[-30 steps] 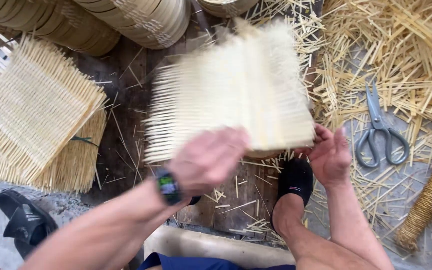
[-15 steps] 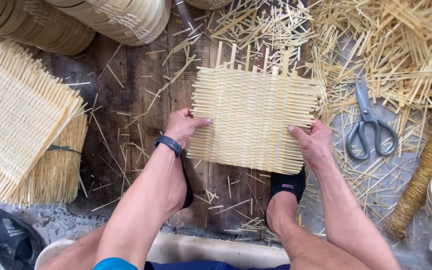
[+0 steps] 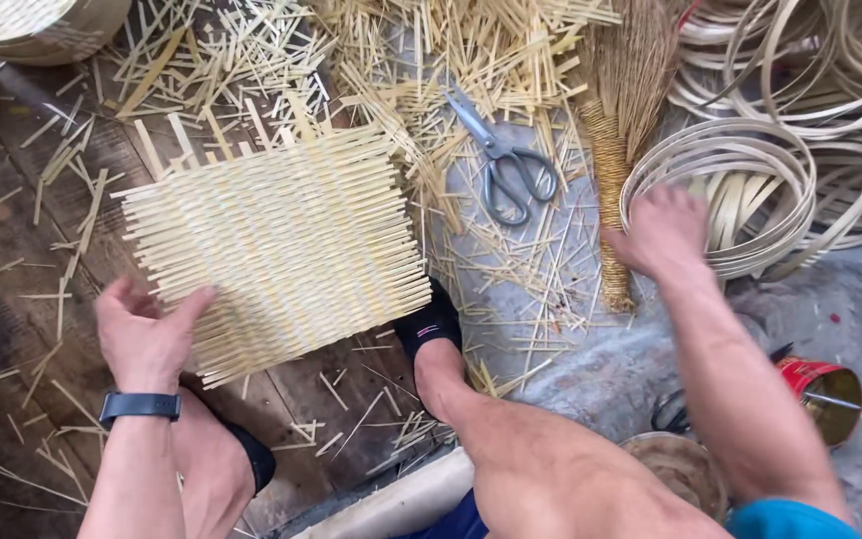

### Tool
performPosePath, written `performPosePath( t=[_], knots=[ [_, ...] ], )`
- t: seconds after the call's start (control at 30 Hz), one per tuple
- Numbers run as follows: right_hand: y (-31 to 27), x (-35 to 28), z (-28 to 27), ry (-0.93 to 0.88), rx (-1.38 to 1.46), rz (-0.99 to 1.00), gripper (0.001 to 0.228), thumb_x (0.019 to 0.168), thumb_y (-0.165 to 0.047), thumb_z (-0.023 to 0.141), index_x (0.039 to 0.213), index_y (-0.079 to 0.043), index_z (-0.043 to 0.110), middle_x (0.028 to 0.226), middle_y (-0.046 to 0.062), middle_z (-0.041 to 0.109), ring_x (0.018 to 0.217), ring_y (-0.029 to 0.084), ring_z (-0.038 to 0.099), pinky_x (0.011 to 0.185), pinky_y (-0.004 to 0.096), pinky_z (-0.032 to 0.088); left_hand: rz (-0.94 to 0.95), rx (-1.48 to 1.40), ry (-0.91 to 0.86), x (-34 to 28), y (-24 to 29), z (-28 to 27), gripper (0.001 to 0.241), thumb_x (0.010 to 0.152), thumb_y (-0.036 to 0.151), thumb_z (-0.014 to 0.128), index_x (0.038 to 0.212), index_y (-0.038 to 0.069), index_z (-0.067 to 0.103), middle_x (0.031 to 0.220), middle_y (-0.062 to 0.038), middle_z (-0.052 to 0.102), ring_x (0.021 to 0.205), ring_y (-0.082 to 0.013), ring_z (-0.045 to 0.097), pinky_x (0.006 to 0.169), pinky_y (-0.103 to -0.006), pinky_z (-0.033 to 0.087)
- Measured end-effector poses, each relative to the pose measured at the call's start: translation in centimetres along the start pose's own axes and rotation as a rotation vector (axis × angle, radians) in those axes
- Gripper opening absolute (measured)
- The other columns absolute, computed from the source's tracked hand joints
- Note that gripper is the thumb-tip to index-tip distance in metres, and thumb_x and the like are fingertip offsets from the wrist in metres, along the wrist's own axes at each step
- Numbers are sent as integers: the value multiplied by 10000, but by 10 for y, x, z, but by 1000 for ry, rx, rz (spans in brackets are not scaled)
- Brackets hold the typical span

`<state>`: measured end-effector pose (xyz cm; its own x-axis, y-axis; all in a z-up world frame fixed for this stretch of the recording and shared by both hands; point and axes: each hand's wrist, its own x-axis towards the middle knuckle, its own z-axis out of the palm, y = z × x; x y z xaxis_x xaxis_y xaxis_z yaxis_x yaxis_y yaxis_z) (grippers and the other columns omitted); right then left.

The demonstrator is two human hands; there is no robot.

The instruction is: The person sits on the floor of a bamboo workshop and trims excess bamboo strips from woven bamboo steamer lids with scissors. They rotate each lid, cut off protruding strip ends, brush off loose pieces, and set finished lids aside with other completed baskets.

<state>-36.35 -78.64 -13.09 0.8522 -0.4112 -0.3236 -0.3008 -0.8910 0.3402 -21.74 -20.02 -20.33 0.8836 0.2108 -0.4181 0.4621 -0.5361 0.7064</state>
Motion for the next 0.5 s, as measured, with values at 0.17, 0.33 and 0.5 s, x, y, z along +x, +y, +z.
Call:
performPosePath(
  t=[0.17,0.33,0.5],
  knots=[
    [38,-48,-25,-457,-248,90,311,927,-247,586,1141,-108,763,1208,115,721,1232,273,622,1122,592,361,310,187,261,-9,-1,-14,899,860,259,971,1497,-41,411,1482,-259,463,1410,-375,415,1190,-512,350],
    [75,-70,-7,-299,-168,76,257,951,-237,578,1095,-112,750,1126,148,727,1135,303,626,1099,599,331,384,135,345,-5,-3,-37,808,868,145,873,1504,-20,402,1482,-241,380,1440,-373,354,1208,-537,293],
    [126,-104,6,-90,-51,175,251,1111,-235,544,1128,-91,749,1001,128,745,1057,276,675,1040,461,487,534,38,414,-4,-9,-58,711,914,79,824,1483,-6,408,1438,-196,375,1410,-314,397,1241,-479,351]
  ],
)
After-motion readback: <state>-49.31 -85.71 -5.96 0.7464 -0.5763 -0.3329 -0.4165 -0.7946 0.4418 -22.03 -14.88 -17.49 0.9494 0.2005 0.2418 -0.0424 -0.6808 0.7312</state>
